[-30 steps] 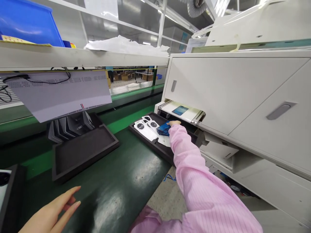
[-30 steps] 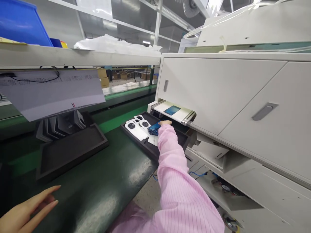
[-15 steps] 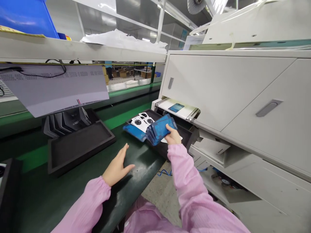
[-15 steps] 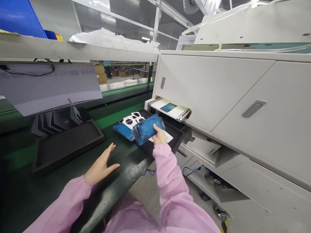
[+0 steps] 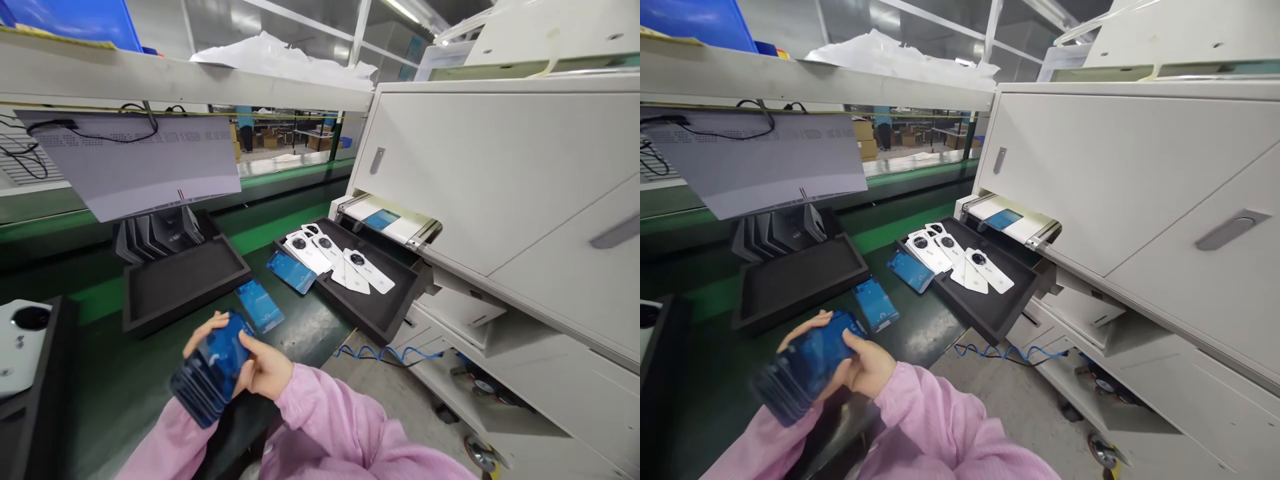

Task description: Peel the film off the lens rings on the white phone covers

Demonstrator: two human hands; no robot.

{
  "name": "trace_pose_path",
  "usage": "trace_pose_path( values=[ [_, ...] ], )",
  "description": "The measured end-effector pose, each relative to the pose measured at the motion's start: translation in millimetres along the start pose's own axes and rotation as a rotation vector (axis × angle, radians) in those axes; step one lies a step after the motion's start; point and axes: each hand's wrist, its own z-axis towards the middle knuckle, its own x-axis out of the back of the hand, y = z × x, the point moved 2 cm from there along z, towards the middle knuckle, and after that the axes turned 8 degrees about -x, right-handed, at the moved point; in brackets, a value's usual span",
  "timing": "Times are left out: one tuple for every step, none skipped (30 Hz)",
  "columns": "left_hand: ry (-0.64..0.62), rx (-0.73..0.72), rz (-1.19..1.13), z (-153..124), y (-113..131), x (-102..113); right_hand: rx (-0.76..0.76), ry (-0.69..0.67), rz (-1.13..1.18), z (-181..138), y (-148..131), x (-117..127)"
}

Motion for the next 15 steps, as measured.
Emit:
trace_pose_path(
  values=[
    [0.125,0.048,-0.129,0,-2,15,-0.02,0.003,-0.078,-2,0,2],
    [0.233,0.115,-0.258,0,-4,28,-0.03,0.029,-0.16,-4,-2,9],
    [0.301,0.159,-0.334,0,-7,39,-0.027,0.078,-0.244,-4,-6,20],
    [0.34,0.217,-0.398,0,-9,48,-0.012,0.153,-0.328,-2,-13,32],
    [0.369,0.284,-0.465,0,-12,55,0.02,0.26,-0.407,0,-21,45],
    [0.398,0.363,-0.543,0,-14,61,0.052,0.368,-0.484,5,-30,57],
    [0.447,0.472,-0.659,-2,-17,64,0.074,0.459,-0.563,11,-38,65],
    [0.505,0.591,-0.783,-5,-20,66,0.083,0.532,-0.641,18,-44,69],
    [0.553,0.713,-0.904,-9,-23,66,0.081,0.587,-0.715,26,-49,70],
    [0.584,0.82,-1.002,-13,-25,64,0.072,0.628,-0.782,33,-52,68],
    [0.583,0.898,-1.066,-17,-27,62,0.057,0.658,-0.841,39,-53,64],
    [0.559,0.952,-1.113,-21,-27,59,0.039,0.678,-0.892,43,-53,61],
    [0.53,0.979,-1.144,-25,-28,56,0.021,0.691,-0.933,45,-51,58],
    [0.499,0.977,-1.171,-29,-28,54,0.003,0.697,-0.965,45,-49,57],
    [0.471,0.97,-1.188,-32,-28,52,-0.012,0.696,-0.989,44,-47,59]
  ],
)
